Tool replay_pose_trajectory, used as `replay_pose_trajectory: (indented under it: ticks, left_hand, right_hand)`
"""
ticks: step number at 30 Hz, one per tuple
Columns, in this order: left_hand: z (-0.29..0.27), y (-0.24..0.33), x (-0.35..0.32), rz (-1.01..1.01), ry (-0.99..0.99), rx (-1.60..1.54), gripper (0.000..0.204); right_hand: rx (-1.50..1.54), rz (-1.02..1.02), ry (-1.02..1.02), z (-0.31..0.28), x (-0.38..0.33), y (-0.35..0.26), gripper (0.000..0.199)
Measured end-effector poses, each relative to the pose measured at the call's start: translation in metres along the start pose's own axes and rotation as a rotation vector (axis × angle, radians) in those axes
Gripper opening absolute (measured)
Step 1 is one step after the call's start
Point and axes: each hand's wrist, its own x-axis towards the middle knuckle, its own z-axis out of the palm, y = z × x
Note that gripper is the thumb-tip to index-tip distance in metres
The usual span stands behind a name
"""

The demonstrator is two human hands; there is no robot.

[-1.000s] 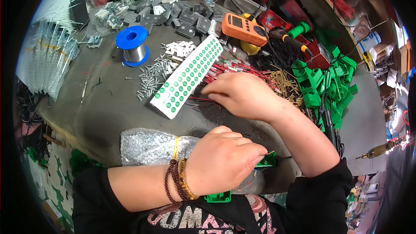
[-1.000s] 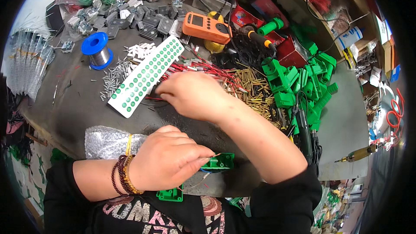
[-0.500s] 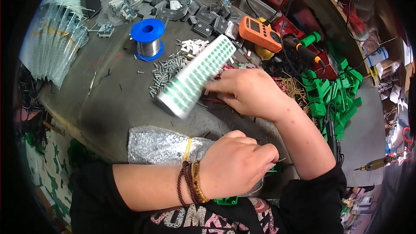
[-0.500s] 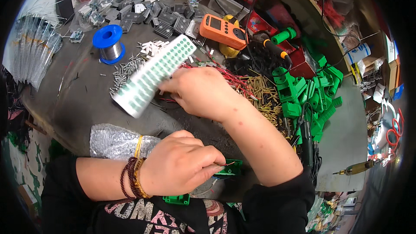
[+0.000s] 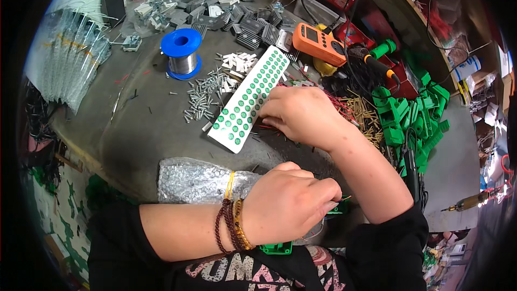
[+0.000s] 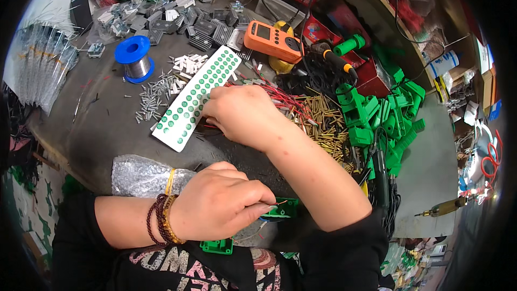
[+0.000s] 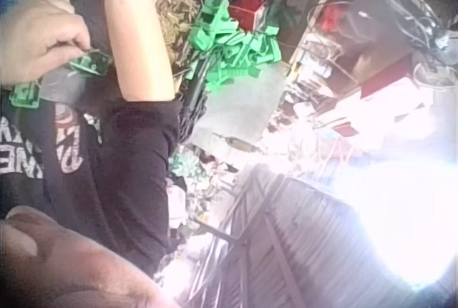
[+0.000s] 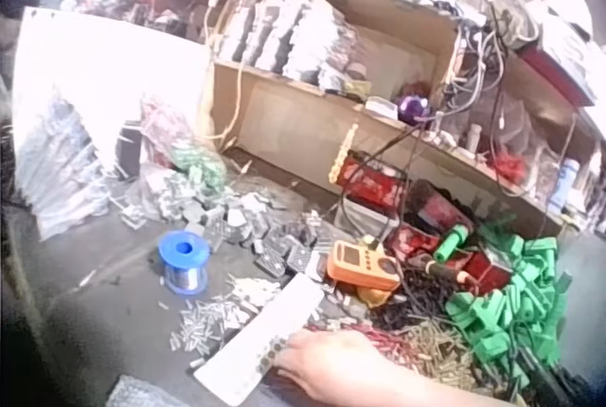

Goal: Assembling and soldering wires inside a green plastic housing.

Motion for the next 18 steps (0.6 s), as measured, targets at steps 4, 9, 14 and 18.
replay_pose_trajectory:
  ticks: [4,9,14,18]
  left_hand:
    - [0.0,-0.001,-0.001,0.002,0.005,-0.002,0.013]
    - [0.001,0.002,0.001,0.014,0.015,-0.016,0.013]
    - [-0.001,0.004,0.004,0.018,0.002,-0.038,0.011]
    - [-0.005,0.001,0.003,-0.031,-0.006,-0.027,0.009]
  right_hand:
    - [0.083,-0.035,0.136,0.005,0.002,-0.003,0.018]
    - [0.196,-0.077,0.176,0.014,0.012,0.002,0.017]
    - [-0.007,-0.076,0.186,0.011,0.0,-0.007,0.015]
    - [0.501,0.194,0.257,-0.023,-0.047,-0.013,0.007]
